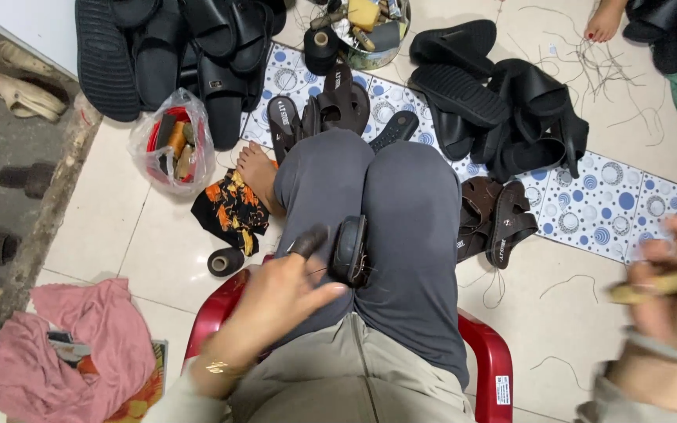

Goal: Hand-stitching the sole of a sandal to its upper part using a stitching awl and thread.

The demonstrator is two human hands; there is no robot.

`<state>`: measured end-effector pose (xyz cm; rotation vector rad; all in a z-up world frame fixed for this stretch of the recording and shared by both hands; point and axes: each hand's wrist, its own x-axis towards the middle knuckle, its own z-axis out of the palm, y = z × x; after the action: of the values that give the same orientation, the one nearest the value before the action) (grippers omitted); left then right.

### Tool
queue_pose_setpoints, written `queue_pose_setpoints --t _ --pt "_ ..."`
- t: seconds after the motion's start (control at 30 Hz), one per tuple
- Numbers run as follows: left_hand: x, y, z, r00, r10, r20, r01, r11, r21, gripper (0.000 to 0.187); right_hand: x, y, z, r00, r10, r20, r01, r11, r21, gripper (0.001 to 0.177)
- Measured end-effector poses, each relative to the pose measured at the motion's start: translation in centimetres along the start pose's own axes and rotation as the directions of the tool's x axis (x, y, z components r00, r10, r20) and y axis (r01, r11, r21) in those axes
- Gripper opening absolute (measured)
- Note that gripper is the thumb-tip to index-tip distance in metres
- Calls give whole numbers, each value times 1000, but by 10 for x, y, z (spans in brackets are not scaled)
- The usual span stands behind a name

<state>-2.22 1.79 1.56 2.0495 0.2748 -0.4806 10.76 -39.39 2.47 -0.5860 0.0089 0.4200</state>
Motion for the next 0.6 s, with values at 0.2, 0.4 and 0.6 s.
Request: queue_pose_setpoints --t 0.2,0.4,0.6 --pt "6 -7 -3 912 246 329 -26 834 -551 32 4 159 86 940 265 213 218 10 -976 48" --pt "85 -2 -23 555 363 -748 -570 822 -24 21 26 156 98 940 10 342 312 383 -869 30" --pt "131 -61 -40 810 -451 -376 -385 74 -920 30 10 167 78 963 256 90 -203 900 -387 35"
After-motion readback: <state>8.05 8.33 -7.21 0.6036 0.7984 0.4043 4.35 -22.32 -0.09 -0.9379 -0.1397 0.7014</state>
